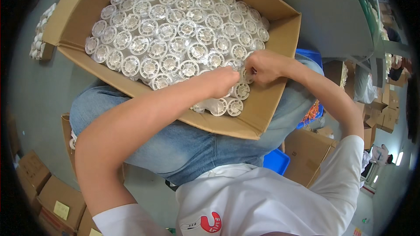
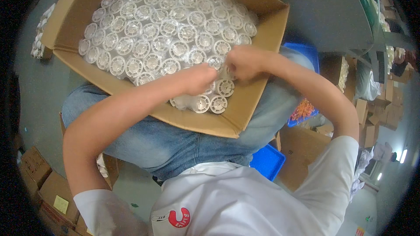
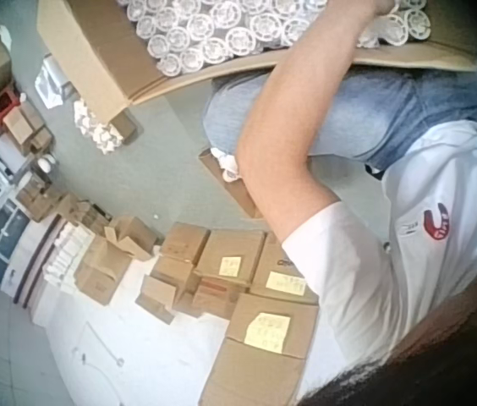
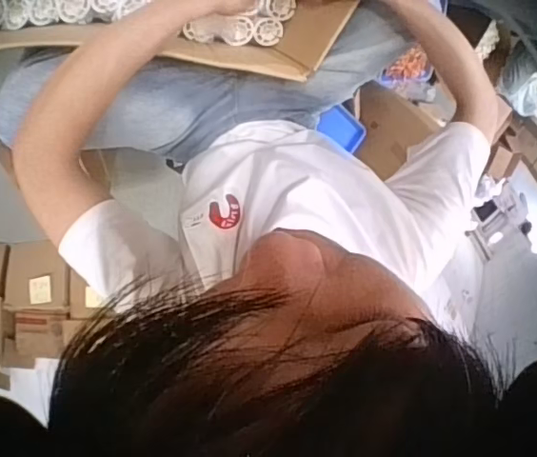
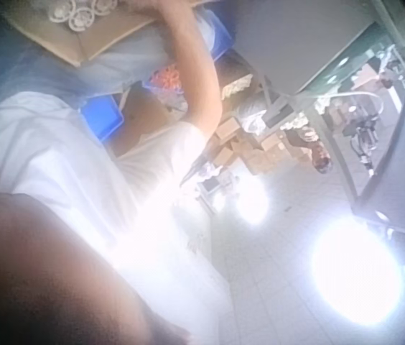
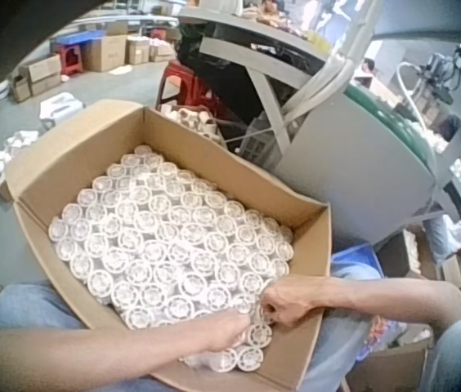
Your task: The recorder is assembling small electronic components by placing them into plastic housings while sitting on the floor of a factory.
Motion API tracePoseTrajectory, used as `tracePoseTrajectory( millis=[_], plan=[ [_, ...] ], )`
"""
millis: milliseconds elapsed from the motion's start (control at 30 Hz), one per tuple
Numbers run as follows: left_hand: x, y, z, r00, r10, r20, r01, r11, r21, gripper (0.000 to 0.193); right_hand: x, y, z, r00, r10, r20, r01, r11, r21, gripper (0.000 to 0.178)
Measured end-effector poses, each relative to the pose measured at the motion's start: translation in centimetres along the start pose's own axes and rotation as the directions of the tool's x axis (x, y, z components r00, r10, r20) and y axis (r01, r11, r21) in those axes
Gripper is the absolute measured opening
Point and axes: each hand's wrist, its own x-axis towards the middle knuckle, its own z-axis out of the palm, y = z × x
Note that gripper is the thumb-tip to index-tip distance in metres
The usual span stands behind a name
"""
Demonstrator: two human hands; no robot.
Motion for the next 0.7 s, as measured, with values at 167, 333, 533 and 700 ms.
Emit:
tracePoseTrajectory(
  millis=[167,333,533,700],
  plan=[
    [-0.4,1.8,-1.6,0.999,-0.043,-0.007,0.044,0.998,0.046,0.016,0.4,-0.3,1.0,1.0,0.001,-0.014,-0.004,0.975,-0.221,0.016],
    [1.5,1.6,-2.5,0.993,-0.035,-0.115,0.03,0.998,-0.046,0.017,1.5,0.4,3.2,1.0,-0.018,-0.012,0.016,0.98,-0.199,0.016],
    [1.9,0.5,-3.2,0.996,-0.047,-0.075,0.065,0.962,0.265,0.015,0.3,-0.4,-1.0,0.996,-0.004,0.085,0.017,0.988,-0.152,0.018],
    [2.5,-0.4,-2.4,0.997,-0.071,-0.042,0.079,0.969,0.232,0.015,-0.6,1.2,-1.6,0.994,-0.082,0.074,0.058,0.957,0.284,0.017]
  ],
)
